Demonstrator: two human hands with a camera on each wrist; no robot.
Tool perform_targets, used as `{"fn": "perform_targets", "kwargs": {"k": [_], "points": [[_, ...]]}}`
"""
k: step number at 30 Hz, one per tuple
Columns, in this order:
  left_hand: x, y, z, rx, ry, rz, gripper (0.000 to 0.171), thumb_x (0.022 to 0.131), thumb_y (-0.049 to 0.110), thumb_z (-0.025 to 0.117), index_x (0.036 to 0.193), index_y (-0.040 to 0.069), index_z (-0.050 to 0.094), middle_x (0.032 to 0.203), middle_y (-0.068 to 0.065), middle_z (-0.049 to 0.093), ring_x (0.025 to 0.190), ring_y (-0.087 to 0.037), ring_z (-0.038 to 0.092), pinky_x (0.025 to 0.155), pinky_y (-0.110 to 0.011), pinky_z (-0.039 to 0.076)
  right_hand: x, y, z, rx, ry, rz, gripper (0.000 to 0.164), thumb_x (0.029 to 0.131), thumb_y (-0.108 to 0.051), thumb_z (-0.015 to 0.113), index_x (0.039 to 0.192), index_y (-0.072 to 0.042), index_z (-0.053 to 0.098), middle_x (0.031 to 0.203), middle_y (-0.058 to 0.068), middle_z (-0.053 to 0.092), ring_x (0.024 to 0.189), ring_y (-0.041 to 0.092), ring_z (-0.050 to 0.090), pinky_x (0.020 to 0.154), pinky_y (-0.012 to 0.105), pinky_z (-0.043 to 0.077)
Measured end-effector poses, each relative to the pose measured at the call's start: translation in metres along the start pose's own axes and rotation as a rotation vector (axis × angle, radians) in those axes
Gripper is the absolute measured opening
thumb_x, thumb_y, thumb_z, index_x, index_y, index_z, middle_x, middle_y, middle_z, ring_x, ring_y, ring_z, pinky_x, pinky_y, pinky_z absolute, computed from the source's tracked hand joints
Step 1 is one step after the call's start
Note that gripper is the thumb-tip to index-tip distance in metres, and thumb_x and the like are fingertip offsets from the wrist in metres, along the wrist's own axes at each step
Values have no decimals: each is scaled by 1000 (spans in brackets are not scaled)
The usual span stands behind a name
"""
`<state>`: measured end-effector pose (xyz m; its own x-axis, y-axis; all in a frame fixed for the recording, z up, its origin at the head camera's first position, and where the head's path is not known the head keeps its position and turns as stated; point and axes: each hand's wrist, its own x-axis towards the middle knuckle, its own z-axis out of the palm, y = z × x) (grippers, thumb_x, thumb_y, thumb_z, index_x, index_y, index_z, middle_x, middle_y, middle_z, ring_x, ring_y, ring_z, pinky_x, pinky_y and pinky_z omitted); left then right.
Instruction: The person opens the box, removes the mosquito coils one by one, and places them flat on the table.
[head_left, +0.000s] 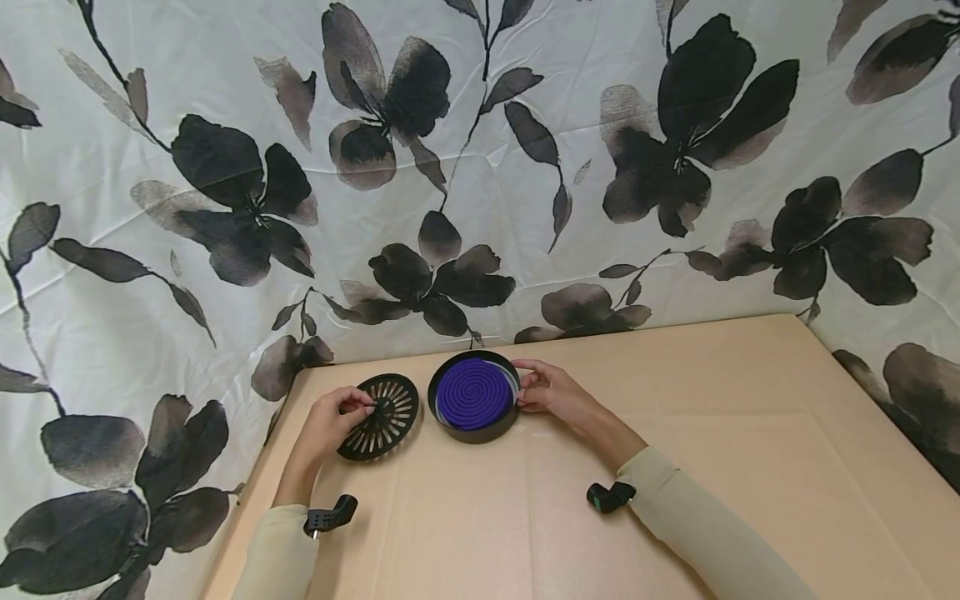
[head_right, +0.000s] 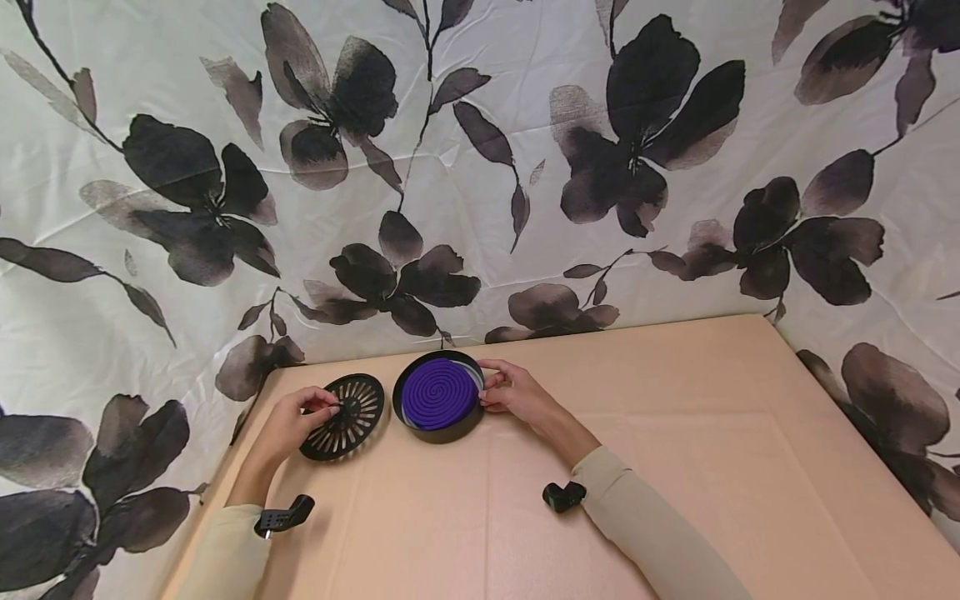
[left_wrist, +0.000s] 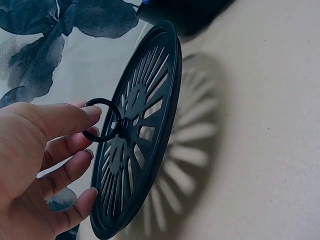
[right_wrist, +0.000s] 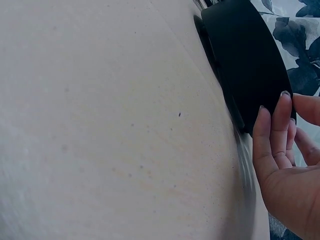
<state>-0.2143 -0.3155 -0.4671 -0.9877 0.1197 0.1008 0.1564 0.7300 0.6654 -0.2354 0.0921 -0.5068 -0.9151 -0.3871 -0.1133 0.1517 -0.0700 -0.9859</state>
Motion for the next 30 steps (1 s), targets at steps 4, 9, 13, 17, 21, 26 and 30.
{"fn": "perform_targets", "kwargs": {"k": [4, 9, 13, 17, 21, 26, 30], "points": [[1, -2, 2, 4, -8, -14, 9, 90, 1, 72, 98, 5, 71, 90, -8, 68, 83, -21, 58, 72, -25, 47, 1, 0, -1, -9, -2, -4, 64, 91, 5, 63, 151, -6, 44, 106, 13, 53, 88, 17, 64, 86, 40, 59], [1, -5, 4, 19, -16, -32, 8, 90, 2, 72, 97, 6, 71, 90, -7, 67, 82, -20, 57, 71, -25, 46, 4, 1, -2, -14, 0, 1, 64, 91, 4, 64, 151, -7, 44, 106, 12, 53, 88, 17, 65, 86, 40, 59], [1, -6, 4, 32, -13, -41, 8, 90, 2, 73, 96, 6, 71, 90, -8, 67, 80, -19, 56, 70, -25, 45, 5, 1, -3, -6, -2, 7, 65, 91, 3, 64, 151, -6, 43, 104, 11, 54, 87, 18, 66, 86, 39, 59], [1, -8, 5, 45, -11, -41, 8, 89, 1, 74, 94, 6, 70, 89, -8, 67, 79, -17, 56, 70, -25, 45, 5, 1, -4, -3, -7, 8, 65, 91, 4, 63, 152, -5, 43, 103, 9, 54, 87, 17, 67, 86, 38, 59], [-1, -10, 7, 61, -11, -36, 9, 88, 0, 75, 92, 6, 70, 88, -7, 66, 79, -16, 55, 70, -25, 44, 5, 0, -3, -7, -1, 11, 64, 91, 4, 63, 152, -6, 43, 103, 9, 55, 87, 17, 67, 85, 37, 59], [-1, -11, 6, 75, -16, -40, 10, 87, 0, 75, 92, 6, 70, 88, -6, 65, 79, -16, 54, 71, -26, 44, 2, 0, -1, -16, 7, 12, 64, 91, 3, 64, 152, -8, 44, 105, 11, 55, 88, 18, 66, 85, 37, 59], [0, -10, 5, 85, -27, -54, 10, 87, 0, 75, 94, 6, 70, 89, -6, 65, 81, -18, 55, 72, -27, 44, 1, 0, 0, -20, 8, 10, 64, 91, 3, 64, 152, -8, 44, 106, 11, 54, 89, 18, 65, 86, 39, 59]]}}
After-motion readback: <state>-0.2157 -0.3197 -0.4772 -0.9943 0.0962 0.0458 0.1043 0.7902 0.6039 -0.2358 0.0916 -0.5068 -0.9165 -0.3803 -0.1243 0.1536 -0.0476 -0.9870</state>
